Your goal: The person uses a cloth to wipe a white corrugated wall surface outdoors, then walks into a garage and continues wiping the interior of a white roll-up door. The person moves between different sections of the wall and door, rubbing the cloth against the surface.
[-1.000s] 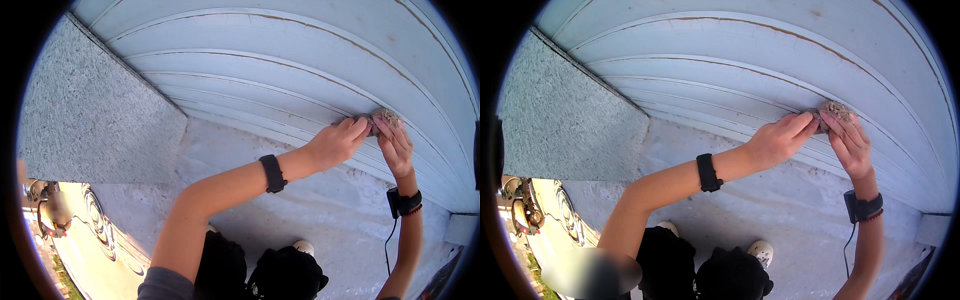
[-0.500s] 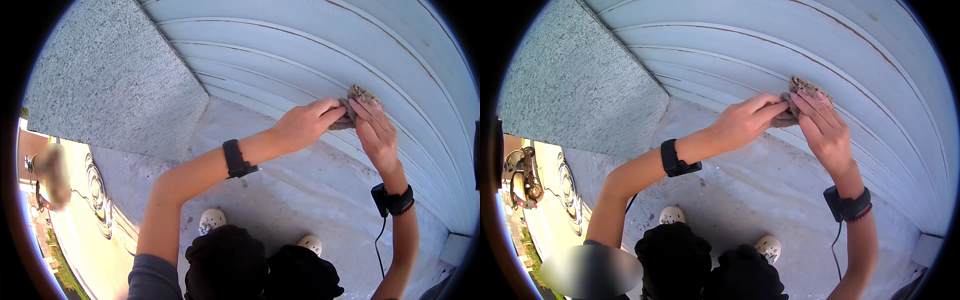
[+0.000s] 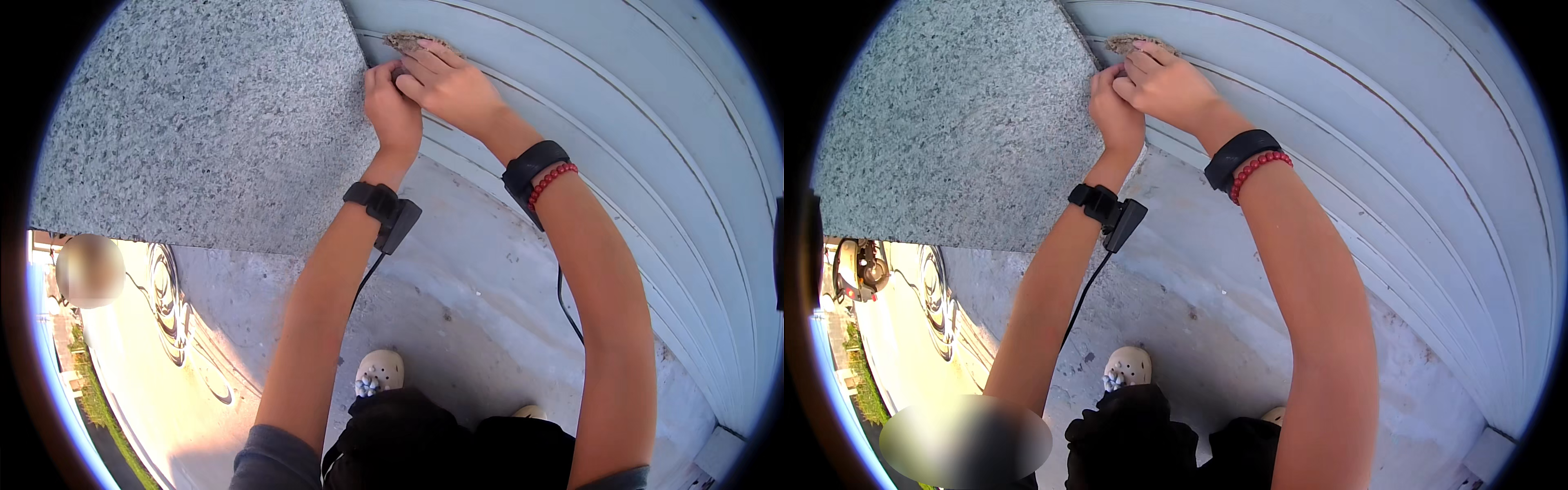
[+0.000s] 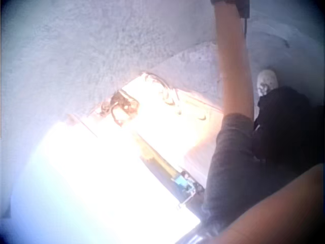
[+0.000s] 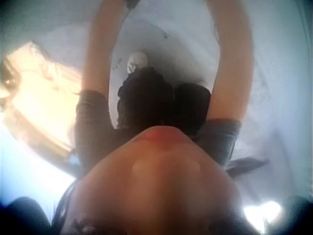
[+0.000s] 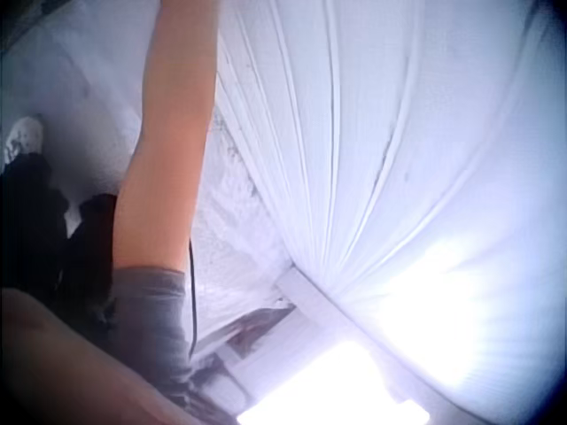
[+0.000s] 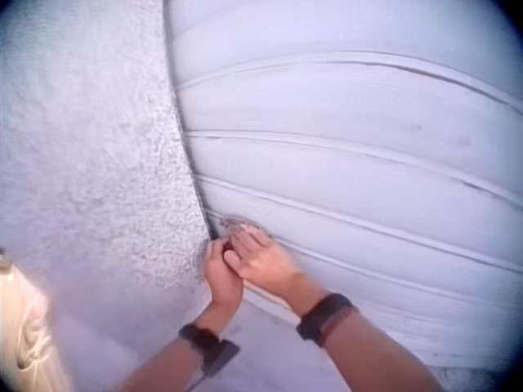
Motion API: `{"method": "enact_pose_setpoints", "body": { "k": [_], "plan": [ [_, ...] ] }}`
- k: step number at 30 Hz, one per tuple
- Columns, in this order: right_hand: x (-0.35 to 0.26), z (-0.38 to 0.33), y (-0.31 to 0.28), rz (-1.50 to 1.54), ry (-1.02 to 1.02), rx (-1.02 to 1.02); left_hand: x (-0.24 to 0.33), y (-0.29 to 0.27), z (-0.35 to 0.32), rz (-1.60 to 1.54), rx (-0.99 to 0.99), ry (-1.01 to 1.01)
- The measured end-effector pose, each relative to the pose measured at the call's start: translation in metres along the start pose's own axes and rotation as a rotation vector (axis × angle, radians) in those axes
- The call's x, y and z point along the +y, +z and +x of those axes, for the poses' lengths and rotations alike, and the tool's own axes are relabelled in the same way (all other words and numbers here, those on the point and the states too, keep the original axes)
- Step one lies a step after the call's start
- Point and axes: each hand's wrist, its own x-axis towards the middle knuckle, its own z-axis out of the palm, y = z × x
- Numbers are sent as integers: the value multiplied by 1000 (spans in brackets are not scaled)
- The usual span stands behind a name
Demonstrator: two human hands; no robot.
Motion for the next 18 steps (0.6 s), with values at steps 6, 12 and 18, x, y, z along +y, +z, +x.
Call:
{"method": "enact_pose_setpoints", "body": {
  "k": [6,12,18],
  "plan": [
    [3,-43,-46,69,173,-106,48,16,-39,-247,-22,-188],
    [21,-127,-173,118,261,-340,140,17,-94,-489,-277,-9],
    [32,-212,-290,33,352,-519,234,40,-150,-419,-491,627]
  ]
}}
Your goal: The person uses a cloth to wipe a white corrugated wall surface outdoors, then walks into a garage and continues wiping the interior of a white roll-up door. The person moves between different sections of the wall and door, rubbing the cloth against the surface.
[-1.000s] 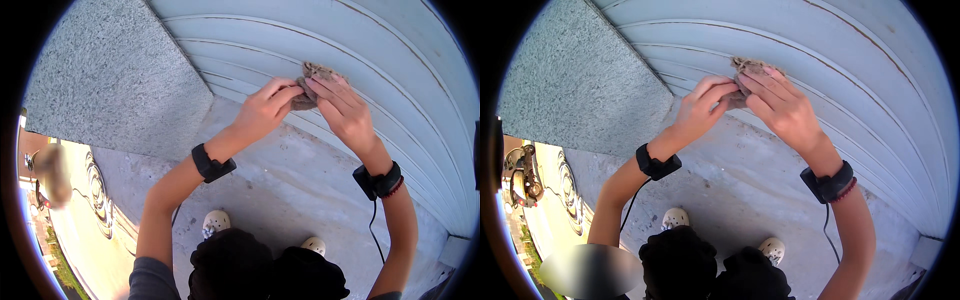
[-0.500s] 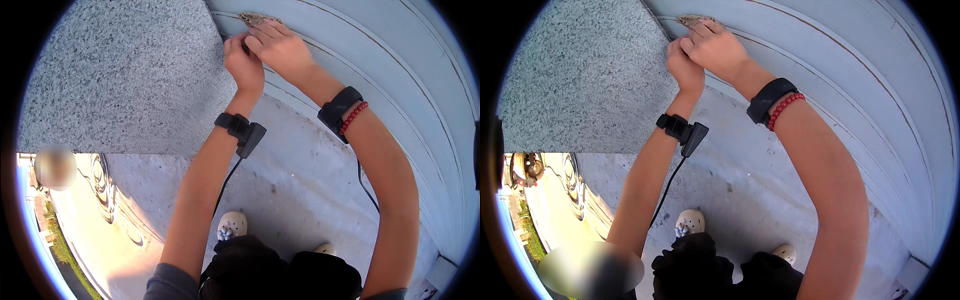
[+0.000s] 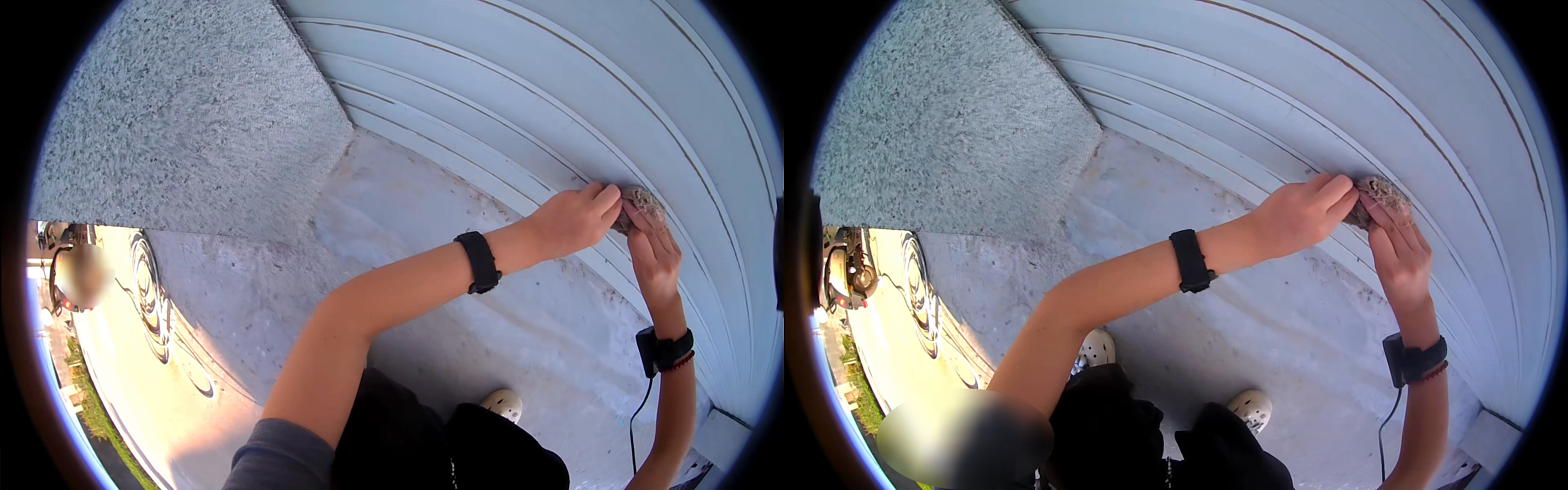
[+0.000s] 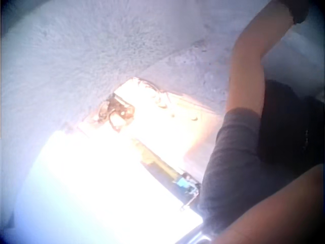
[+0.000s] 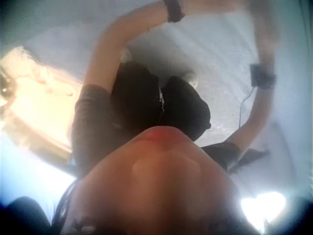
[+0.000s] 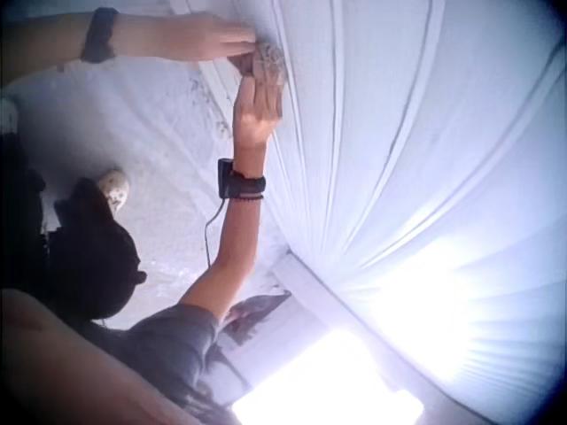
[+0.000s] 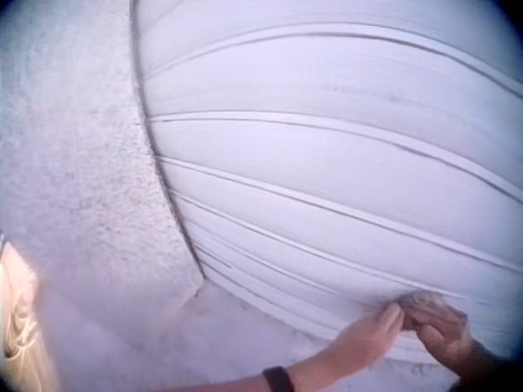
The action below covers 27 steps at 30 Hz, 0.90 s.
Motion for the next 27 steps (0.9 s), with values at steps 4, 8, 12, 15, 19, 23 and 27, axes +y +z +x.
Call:
{"method": "enact_pose_setpoints", "body": {
  "k": [4,8,12,15,19,23,27],
  "plan": [
    [12,-63,-17,-39,51,-122,41,46,4,87,-107,229],
    [3,-68,-21,-9,136,-149,48,43,-1,-6,-244,208],
    [-20,-48,-16,82,161,-97,27,7,-19,-150,-319,126],
    [-37,-20,0,146,53,-60,5,-37,-39,-220,-304,16],
    [-70,45,35,233,-96,6,-35,-95,-77,-137,-222,-189],
    [-103,124,94,245,-234,131,-91,-145,-108,65,-184,-420],
    [-123,214,148,169,-352,285,-163,-177,-117,224,-37,-493]
  ]
}}
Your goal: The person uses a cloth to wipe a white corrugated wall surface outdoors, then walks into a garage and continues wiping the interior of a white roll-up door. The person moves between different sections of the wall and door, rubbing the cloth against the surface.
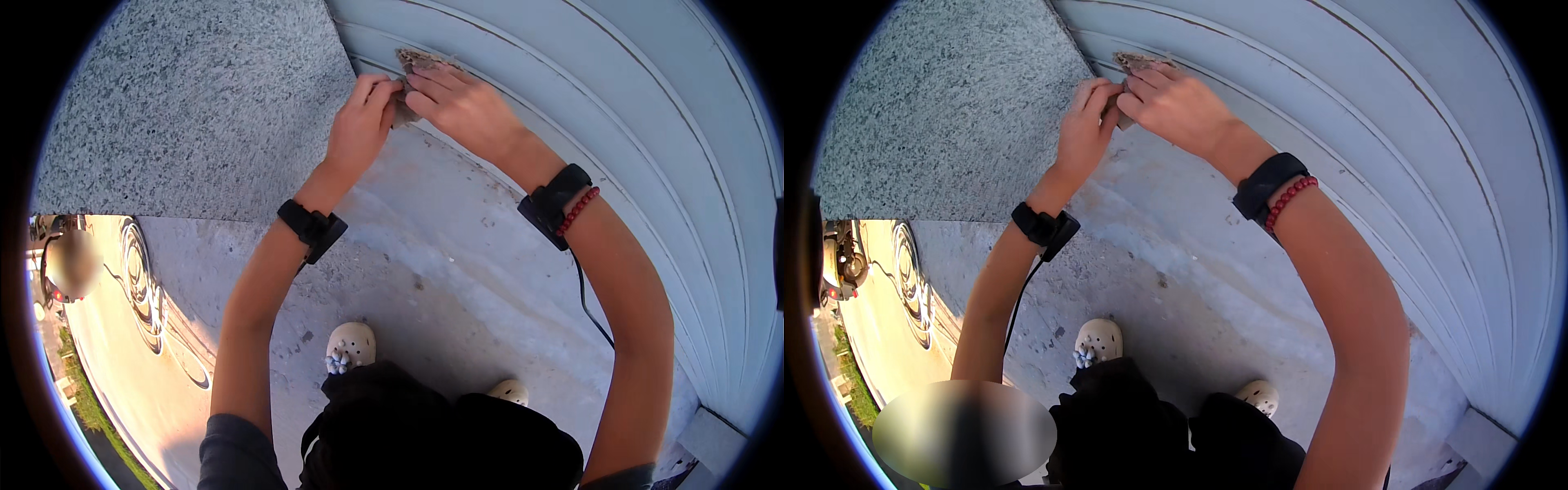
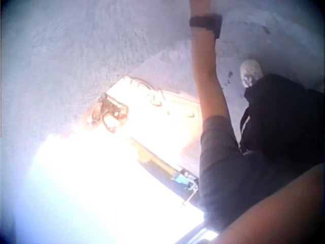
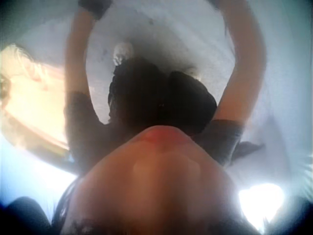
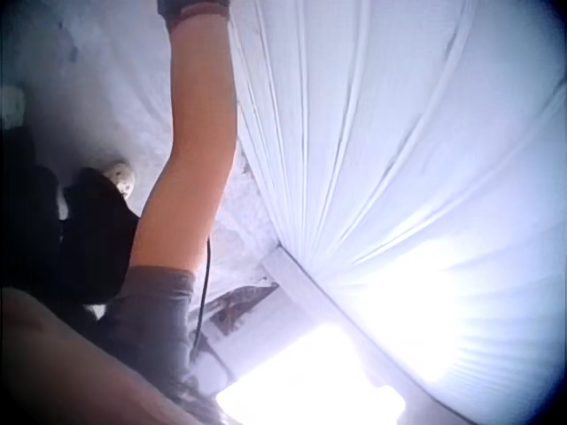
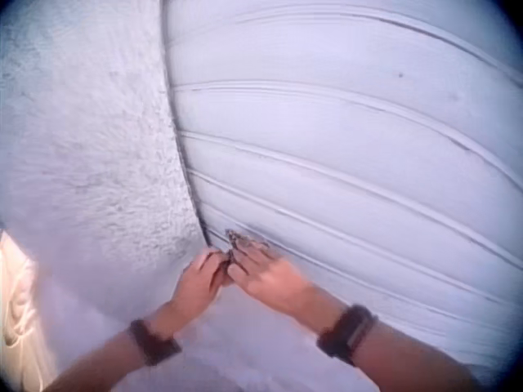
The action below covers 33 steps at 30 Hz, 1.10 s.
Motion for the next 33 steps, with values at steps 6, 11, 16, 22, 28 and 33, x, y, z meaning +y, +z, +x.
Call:
{"method": "enact_pose_setpoints", "body": {
  "k": [6,11,16,22,28,33],
  "plan": [
    [17,33,62,-198,28,133,-55,28,36,94,204,-138],
    [23,3,48,-294,-60,48,-28,59,28,-20,289,-314],
    [24,-59,-16,-246,-22,-82,35,80,16,-156,146,-224],
    [19,-157,-101,-220,69,-254,118,129,1,-125,-65,149],
    [7,-233,-177,-164,212,-457,206,168,-13,104,-125,638],
    [-11,-275,-205,-198,327,-540,253,188,-28,20,-180,695]
  ]
}}
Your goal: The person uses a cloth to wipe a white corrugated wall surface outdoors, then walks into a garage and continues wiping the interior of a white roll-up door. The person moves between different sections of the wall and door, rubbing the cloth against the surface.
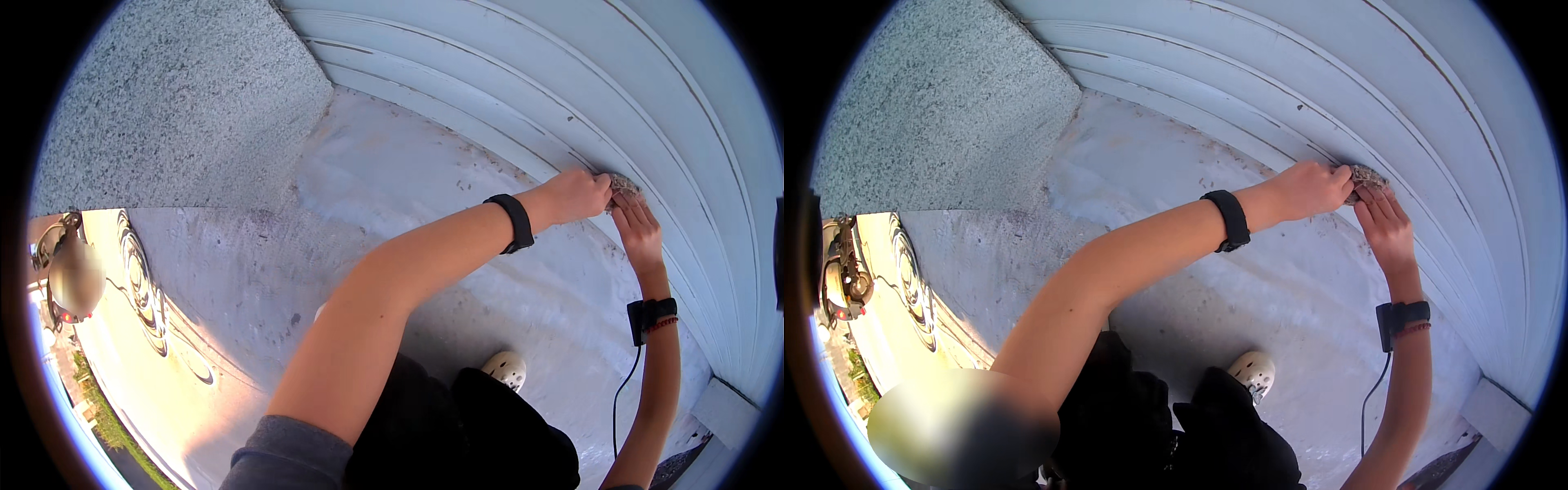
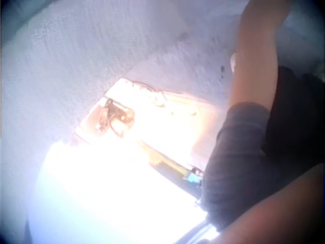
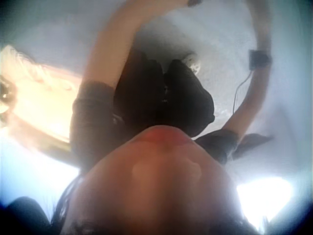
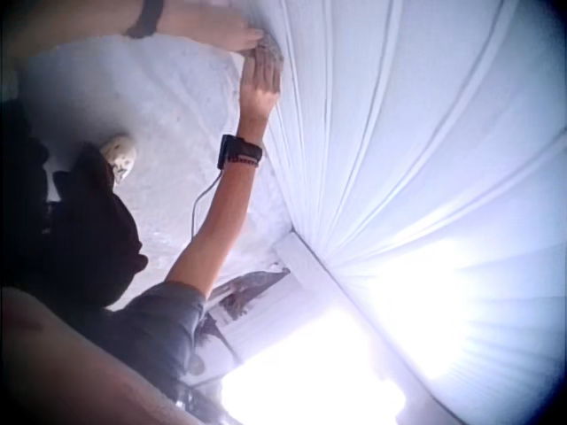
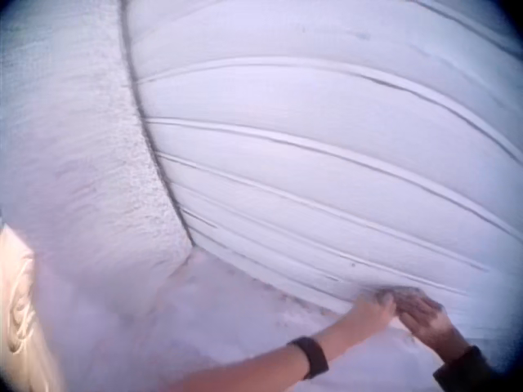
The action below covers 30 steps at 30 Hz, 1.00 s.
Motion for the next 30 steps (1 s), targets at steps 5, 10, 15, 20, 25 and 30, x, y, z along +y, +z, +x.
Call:
{"method": "enact_pose_setpoints", "body": {
  "k": [5,10,15,20,25,30],
  "plan": [
    [-25,14,-8,84,133,13,-15,-16,-29,-239,-27,16],
    [-56,74,-9,157,-11,82,-57,-64,-89,-389,-36,-207],
    [-88,186,15,150,-192,317,-122,-102,-145,-232,209,-569],
    [-132,316,52,73,-370,580,-191,-118,-199,-214,531,-1003],
    [-175,384,106,45,-289,496,-246,-96,-229,-170,837,-1240],
    [-155,385,133,45,-274,591,-246,-76,-202,60,640,-1132]
  ]
}}
